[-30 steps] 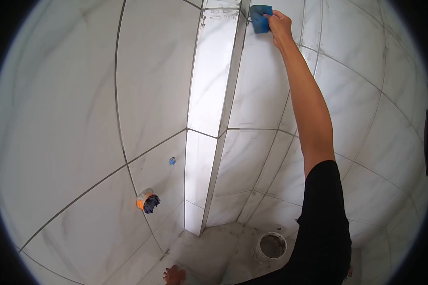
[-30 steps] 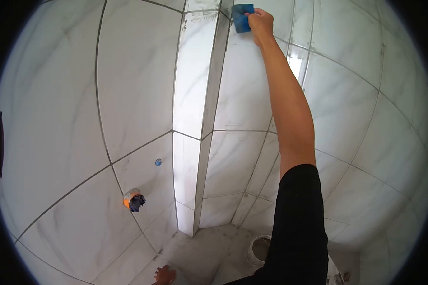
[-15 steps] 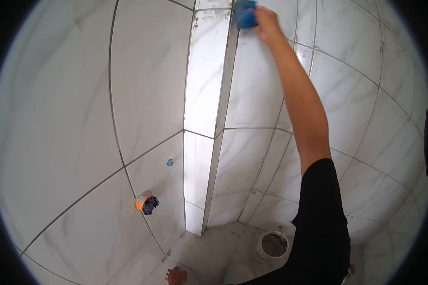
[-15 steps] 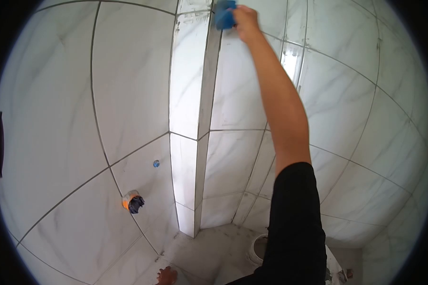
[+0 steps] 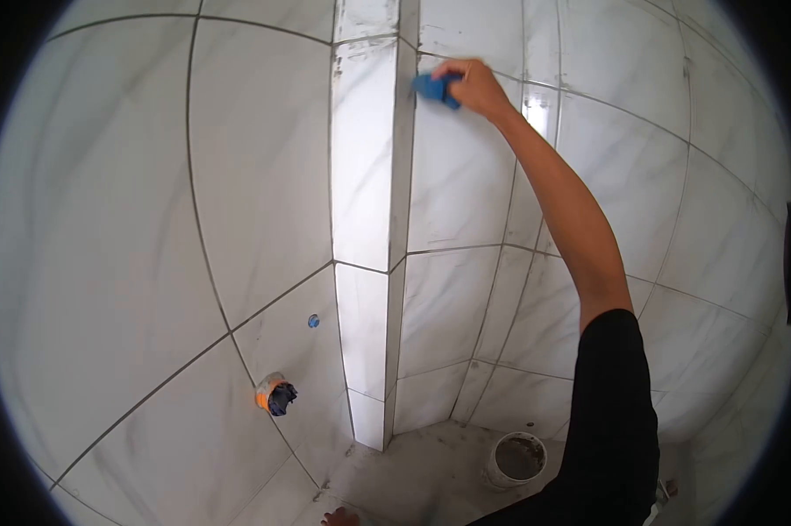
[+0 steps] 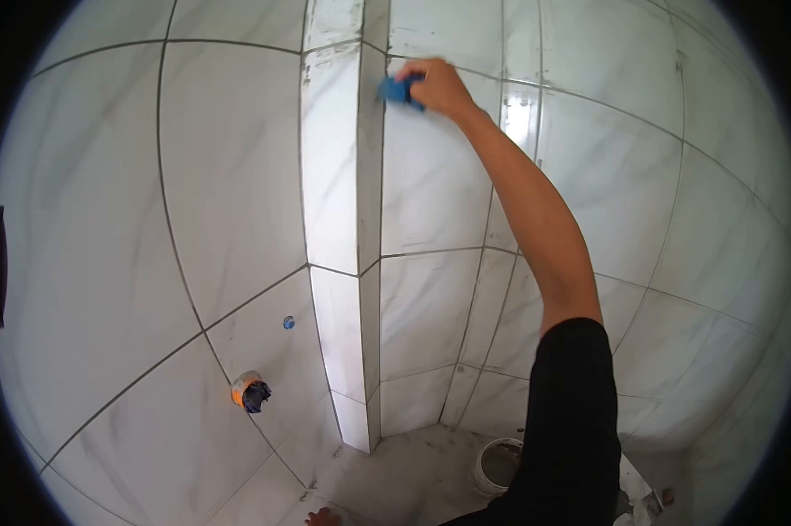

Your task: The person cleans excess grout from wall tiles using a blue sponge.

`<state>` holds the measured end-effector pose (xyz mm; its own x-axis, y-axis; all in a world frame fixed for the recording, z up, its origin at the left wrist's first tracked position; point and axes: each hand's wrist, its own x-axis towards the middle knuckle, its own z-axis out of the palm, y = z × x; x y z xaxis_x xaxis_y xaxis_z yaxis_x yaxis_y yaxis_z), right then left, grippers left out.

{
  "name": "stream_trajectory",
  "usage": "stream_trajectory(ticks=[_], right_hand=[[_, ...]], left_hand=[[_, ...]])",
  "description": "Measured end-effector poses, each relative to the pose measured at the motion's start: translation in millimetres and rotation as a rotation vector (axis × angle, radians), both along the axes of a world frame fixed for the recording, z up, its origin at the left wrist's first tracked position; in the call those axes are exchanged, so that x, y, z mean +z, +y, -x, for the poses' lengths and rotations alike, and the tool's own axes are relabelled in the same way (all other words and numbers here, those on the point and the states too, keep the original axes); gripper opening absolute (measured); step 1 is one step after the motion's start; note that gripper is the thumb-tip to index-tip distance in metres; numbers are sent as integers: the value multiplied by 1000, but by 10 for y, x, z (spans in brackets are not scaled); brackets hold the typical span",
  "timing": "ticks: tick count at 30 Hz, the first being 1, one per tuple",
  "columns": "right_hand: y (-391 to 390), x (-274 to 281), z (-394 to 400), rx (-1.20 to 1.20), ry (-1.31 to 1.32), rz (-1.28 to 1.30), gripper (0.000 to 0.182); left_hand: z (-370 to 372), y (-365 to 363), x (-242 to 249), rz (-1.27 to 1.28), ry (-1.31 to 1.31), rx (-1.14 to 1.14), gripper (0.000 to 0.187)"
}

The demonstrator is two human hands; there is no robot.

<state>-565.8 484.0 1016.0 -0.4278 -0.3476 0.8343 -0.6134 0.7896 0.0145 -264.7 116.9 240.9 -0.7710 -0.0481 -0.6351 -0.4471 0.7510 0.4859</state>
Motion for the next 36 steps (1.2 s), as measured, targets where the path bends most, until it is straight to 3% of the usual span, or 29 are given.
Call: stream_trajectory(ticks=[1,3,5,6,7,8,10,12,14,16,17,18,20,22,24,25,27,30,32,33,34,36], right_hand=[[-19,221,21,84,186,183,34],[-142,588,-9,240,422,432,33],[-300,857,135,423,419,426,40],[-346,896,315,532,364,349,48],[-470,683,353,436,421,393,40],[-560,402,436,336,477,433,33],[-598,-487,430,420,476,503,25],[-458,-1390,91,353,168,359,33],[-145,-1672,-212,294,-188,-64,33],[-15,-1272,-199,364,58,-56,30],[-4,-855,-122,306,141,165,28],[-43,-402,-105,415,365,292,27],[-200,357,-228,387,613,391,32],[-207,908,257,395,667,351,49],[-332,771,406,307,296,458,48],[-468,603,597,230,523,527,32],[-529,-43,483,178,584,520,30],[-591,-1538,337,250,384,555,23],[-532,-2730,187,275,269,516,19],[-333,-3193,90,213,47,330,22],[-134,-3440,-65,203,-206,71,25],[-41,-3200,-305,181,-187,39,26]], left_hand=[[31,-3,-319,9,5,-3,62],[114,-84,-1077,134,120,-259,55],[-22,146,-87,94,51,77,48],[-1,146,-421,115,55,80,48],[59,90,-928,184,105,-65,47],[125,34,-1089,251,153,-215,46],[157,-30,-1299,290,163,-261,46],[176,-67,-1358,324,192,-332,46],[183,-94,-1376,341,238,-388,47],[190,-119,-1416,370,272,-441,47],[191,-123,-1409,387,281,-468,47],[190,-126,-1401,407,287,-492,47],[184,-131,-1386,444,300,-529,48],[179,-136,-1383,466,309,-567,48],[181,-144,-1400,471,305,-615,48],[184,-150,-1419,468,297,-642,48],[95,-121,-1388,446,266,-680,48],[162,-38,-792,158,54,-6,70],[136,-90,-786,146,44,2,70],[163,-53,-796,139,58,22,71],[136,-46,-805,114,54,30,71],[134,-62,-817,137,72,32,70]])
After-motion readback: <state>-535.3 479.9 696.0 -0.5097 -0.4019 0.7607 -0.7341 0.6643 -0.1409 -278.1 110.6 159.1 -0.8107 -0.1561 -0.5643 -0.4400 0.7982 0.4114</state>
